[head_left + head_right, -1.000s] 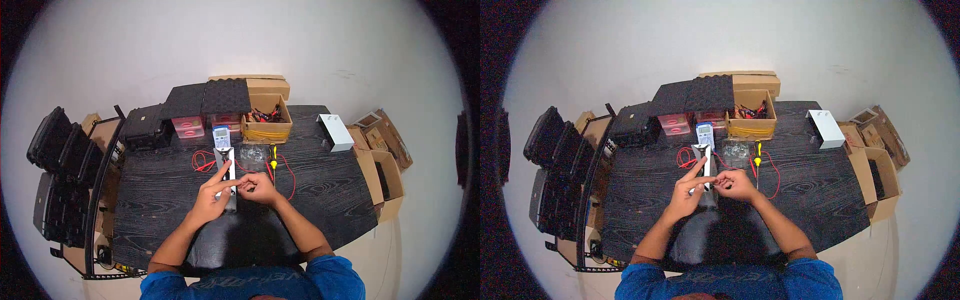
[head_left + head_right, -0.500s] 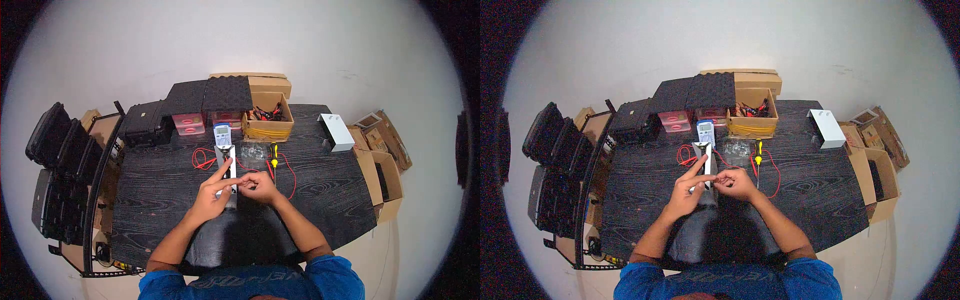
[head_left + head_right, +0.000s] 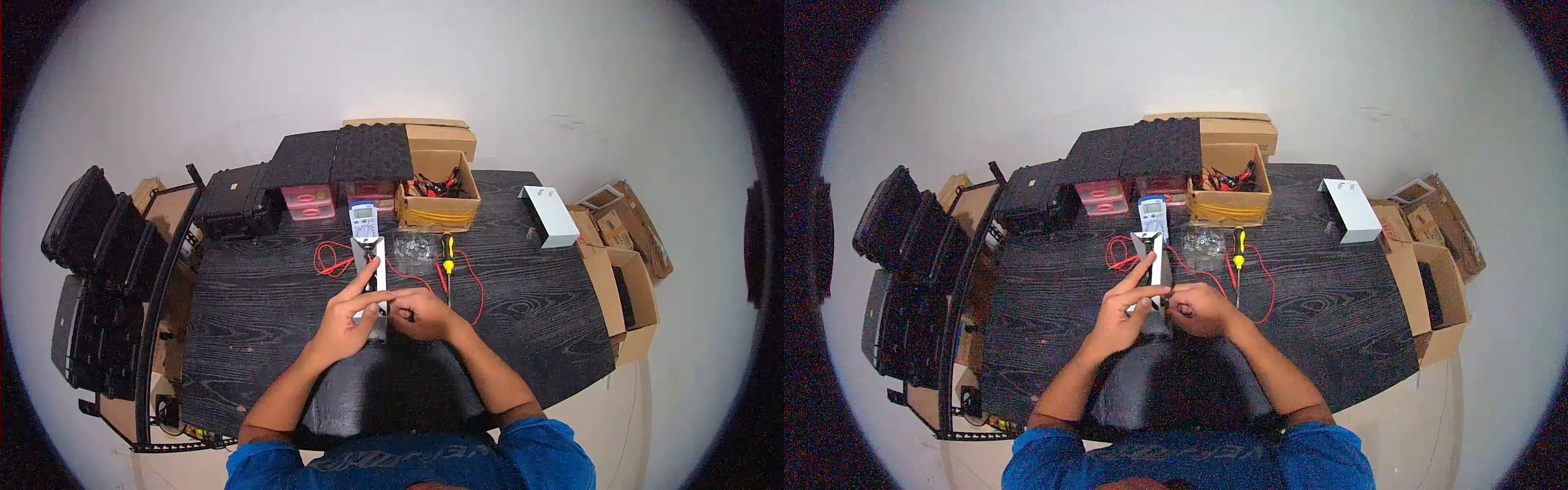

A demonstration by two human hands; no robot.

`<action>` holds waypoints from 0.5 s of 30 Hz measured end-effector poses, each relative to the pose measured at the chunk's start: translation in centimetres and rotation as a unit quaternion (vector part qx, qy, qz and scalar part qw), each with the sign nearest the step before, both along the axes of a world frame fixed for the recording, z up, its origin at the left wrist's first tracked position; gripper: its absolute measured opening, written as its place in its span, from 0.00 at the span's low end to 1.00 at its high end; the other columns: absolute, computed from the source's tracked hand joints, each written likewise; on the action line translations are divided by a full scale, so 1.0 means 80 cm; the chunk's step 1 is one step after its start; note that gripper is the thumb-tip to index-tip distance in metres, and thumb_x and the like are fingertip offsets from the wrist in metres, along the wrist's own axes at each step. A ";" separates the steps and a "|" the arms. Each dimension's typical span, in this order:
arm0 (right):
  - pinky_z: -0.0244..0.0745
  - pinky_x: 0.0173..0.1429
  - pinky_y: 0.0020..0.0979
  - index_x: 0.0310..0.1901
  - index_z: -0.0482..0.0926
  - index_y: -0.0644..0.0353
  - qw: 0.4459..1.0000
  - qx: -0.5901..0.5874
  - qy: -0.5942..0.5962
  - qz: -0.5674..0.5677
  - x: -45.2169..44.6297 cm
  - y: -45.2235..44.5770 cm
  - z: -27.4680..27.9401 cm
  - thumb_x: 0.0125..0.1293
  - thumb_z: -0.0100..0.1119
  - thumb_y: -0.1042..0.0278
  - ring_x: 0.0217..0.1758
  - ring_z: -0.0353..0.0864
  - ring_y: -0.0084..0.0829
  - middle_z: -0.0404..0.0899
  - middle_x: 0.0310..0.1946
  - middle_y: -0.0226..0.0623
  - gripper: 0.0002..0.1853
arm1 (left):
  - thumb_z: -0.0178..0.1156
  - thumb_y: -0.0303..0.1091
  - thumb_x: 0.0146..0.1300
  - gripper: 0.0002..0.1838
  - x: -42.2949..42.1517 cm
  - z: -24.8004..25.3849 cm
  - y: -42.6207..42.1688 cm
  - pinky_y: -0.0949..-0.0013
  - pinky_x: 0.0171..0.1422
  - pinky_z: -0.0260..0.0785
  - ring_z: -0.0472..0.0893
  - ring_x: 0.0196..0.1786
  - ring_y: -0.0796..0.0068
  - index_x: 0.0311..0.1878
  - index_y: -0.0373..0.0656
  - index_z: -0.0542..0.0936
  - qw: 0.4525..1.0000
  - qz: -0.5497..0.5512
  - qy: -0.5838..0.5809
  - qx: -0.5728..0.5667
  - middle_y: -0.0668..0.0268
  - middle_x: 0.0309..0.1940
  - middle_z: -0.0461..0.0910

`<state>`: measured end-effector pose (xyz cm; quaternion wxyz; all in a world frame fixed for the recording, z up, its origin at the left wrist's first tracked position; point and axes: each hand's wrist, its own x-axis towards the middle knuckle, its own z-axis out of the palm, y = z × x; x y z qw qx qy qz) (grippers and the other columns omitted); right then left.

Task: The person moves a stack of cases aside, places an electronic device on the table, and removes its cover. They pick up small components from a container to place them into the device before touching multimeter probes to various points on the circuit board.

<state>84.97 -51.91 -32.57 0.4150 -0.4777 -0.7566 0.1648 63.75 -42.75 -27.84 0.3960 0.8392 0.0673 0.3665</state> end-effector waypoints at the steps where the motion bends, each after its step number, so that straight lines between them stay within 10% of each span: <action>1: 0.71 0.34 0.35 0.36 0.80 0.62 1.000 0.001 -0.002 -0.002 -0.001 0.000 0.002 0.65 0.66 0.74 0.27 0.75 0.32 0.75 0.26 0.35 0.04 | 0.55 0.28 0.76 0.15 0.000 0.000 0.000 0.55 0.79 0.65 0.72 0.78 0.43 0.58 0.38 0.88 1.000 -0.001 0.000 -0.002 0.36 0.79 0.65; 15: 0.74 0.35 0.35 0.40 0.79 0.61 0.989 -0.088 0.073 -0.097 -0.018 -0.010 0.024 0.65 0.63 0.73 0.25 0.75 0.36 0.76 0.24 0.38 0.04 | 0.55 0.29 0.77 0.16 -0.001 -0.001 0.000 0.54 0.80 0.63 0.70 0.80 0.43 0.59 0.39 0.88 1.000 -0.004 0.007 -0.007 0.39 0.80 0.64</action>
